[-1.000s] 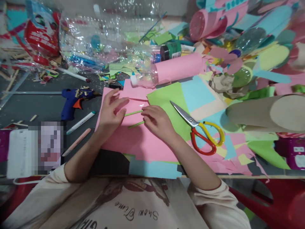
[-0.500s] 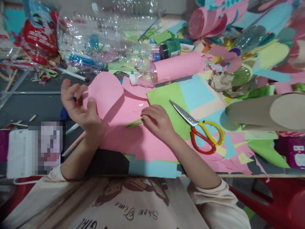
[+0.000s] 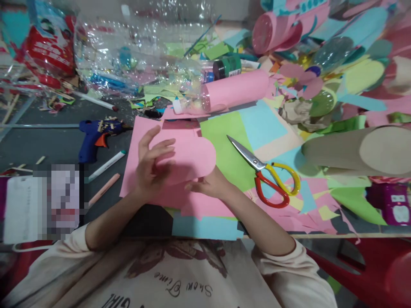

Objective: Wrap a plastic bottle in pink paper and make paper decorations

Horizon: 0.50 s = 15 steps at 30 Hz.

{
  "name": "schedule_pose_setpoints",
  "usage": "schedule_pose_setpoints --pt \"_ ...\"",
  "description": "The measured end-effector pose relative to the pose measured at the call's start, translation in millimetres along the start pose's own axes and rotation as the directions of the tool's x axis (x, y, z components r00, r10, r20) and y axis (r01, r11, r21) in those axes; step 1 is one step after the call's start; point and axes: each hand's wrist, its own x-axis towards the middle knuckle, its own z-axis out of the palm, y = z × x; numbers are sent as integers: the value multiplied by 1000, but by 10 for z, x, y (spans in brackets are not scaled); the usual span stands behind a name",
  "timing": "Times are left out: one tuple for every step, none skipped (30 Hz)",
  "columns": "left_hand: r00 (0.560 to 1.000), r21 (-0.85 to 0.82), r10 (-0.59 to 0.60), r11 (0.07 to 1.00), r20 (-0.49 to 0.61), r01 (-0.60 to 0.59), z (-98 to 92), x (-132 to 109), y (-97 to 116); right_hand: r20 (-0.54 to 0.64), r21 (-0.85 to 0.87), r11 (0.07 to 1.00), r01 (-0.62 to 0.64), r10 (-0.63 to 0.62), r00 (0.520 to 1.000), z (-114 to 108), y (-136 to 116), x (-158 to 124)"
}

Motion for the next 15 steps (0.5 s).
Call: schedule_pose_setpoints --pt "999 -18 7 1000 44 -7 19 9 -2 -2 83 996 -37 38 999 9 -8 -8" --pt "997 -35 11 999 74 -9 36 15 -4 -1 167 983 -78 79 997 16 -18 -11" --pt "996 -54 20 998 88 -15 51 19 -6 -6 239 963 -126 132 991 21 -32 -9" --pt "996 -73 38 997 84 -32 61 23 -7 -33 291 939 -184 202 979 23 -47 -4" --pt "996 -89 64 994 66 -58 64 31 -9 -64 340 910 -236 273 960 23 -61 4" --pt "996 -94 80 993 45 -75 58 45 -10 -82 389 877 -284 340 937 22 -73 14" --pt "996 -87 82 993 29 -79 42 66 -13 -83 438 839 -324 397 914 19 -81 27" --pt "998 -67 62 996 23 -61 12 97 -18 -76 489 799 -351 440 895 16 -83 40" --pt "1000 -39 18 999 25 -17 -35 136 -28 -71 541 759 -362 470 880 11 -79 56" --pt "999 -15 -26 1000 36 27 -100 182 -45 -76 591 724 -356 489 869 6 -71 73" --pt "998 -11 -58 998 36 59 -184 231 -68 -94 633 697 -338 502 860 0 -60 91" --pt "996 -1 -89 996 26 89 -285 277 -98 -128 664 680 -309 511 850 -7 -48 108" --pt "993 24 -120 992 7 120 -402 316 -136 -172 684 675 -277 518 838 -15 -36 125" --pt "989 88 -151 985 -3 150 -526 344 -181 -209 692 676 -252 522 827 -22 -27 141" --pt "981 188 -190 963 -34 193 -652 356 -231 -236 691 682 -238 525 818 -30 -22 153"
